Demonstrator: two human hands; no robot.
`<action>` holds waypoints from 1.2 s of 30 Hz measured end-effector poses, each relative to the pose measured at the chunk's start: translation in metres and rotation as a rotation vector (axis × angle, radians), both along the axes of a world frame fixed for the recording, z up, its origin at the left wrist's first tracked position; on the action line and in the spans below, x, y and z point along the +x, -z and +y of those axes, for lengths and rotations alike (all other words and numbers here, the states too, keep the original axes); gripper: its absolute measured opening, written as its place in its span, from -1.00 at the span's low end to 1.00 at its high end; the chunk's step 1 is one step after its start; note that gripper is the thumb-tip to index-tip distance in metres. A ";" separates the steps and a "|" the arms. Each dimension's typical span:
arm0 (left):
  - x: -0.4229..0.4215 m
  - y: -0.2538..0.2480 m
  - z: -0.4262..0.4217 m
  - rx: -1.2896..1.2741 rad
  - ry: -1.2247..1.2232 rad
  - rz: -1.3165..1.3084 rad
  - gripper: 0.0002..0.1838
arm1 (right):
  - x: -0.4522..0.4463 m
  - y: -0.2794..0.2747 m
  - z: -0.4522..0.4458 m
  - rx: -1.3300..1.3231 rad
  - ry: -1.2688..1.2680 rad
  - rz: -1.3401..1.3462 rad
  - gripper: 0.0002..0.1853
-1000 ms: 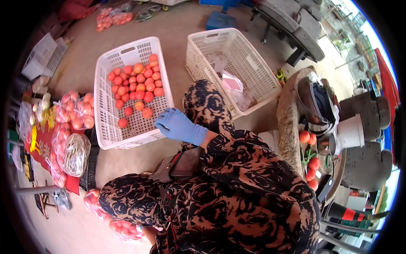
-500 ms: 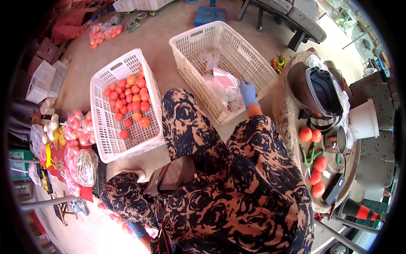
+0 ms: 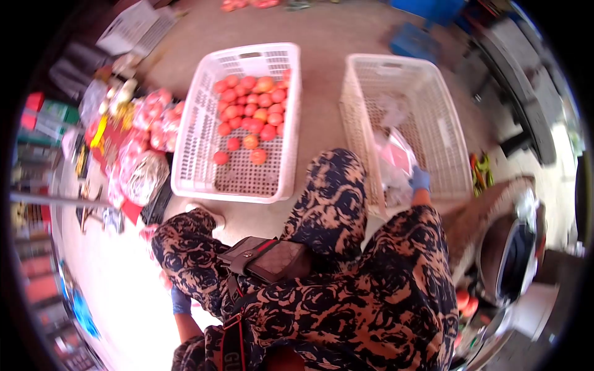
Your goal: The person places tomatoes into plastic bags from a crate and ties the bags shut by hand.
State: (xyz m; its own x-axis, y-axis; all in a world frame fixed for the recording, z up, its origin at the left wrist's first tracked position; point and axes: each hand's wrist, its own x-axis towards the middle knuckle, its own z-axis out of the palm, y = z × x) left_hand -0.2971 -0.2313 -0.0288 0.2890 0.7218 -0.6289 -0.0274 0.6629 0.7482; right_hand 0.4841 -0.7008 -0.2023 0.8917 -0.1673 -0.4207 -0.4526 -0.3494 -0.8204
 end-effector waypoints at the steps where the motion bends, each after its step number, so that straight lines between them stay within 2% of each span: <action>1: -0.003 -0.002 -0.002 0.032 0.048 0.046 -0.61 | -0.002 -0.007 0.004 -0.015 0.009 -0.010 -0.69; 2: -0.007 -0.002 -0.002 0.064 0.095 0.092 -0.60 | 0.002 -0.006 0.001 -0.035 0.025 -0.017 -0.68; 5: -0.017 -0.009 0.003 -0.005 0.022 0.114 -0.59 | -0.011 -0.002 -0.004 -0.131 0.086 0.098 -0.60; 8: 0.012 -0.021 -0.014 -0.060 0.003 0.063 -0.57 | -0.008 -0.004 0.005 -0.094 0.106 0.158 -0.53; 9: 0.019 -0.022 -0.018 -0.119 -0.006 -0.044 -0.55 | -0.006 -0.003 0.010 -0.071 0.110 0.179 -0.52; 12: 0.016 -0.025 -0.009 -0.162 -0.030 -0.044 -0.55 | -0.015 0.007 0.029 -0.134 0.105 0.202 -0.43; 16: 0.003 -0.012 -0.005 -0.130 -0.017 -0.005 -0.59 | 0.000 0.036 0.034 -0.193 -0.154 0.222 -0.71; 17: 0.002 -0.014 -0.008 -0.114 -0.003 0.006 -0.59 | 0.001 0.042 0.035 -0.199 -0.192 0.127 -0.81; 20: 0.029 -0.030 -0.011 -0.092 -0.033 0.021 -0.58 | -0.002 0.039 0.042 -0.338 -0.332 0.082 -0.76; 21: 0.037 -0.034 -0.010 -0.095 -0.038 0.015 -0.58 | -0.003 0.028 0.043 -0.576 -0.451 -0.086 -0.63; 24: 0.041 -0.031 -0.013 -0.103 -0.040 0.002 -0.58 | -0.028 -0.043 0.075 -0.854 -0.316 0.015 -0.45; 26: 0.033 -0.027 -0.011 -0.104 -0.039 -0.009 -0.58 | -0.028 -0.023 0.061 -0.796 -0.249 0.039 -0.36; 31: 0.023 -0.025 -0.011 -0.113 -0.059 0.013 -0.58 | -0.036 -0.020 0.058 -0.779 -0.194 0.187 -0.20; 33: 0.014 -0.018 -0.011 -0.114 -0.065 0.004 -0.58 | -0.040 0.002 0.051 -0.712 -0.166 0.206 -0.15; 36: 0.015 -0.019 -0.011 -0.114 -0.076 0.014 -0.58 | -0.041 -0.003 0.057 -0.622 -0.195 0.289 -0.13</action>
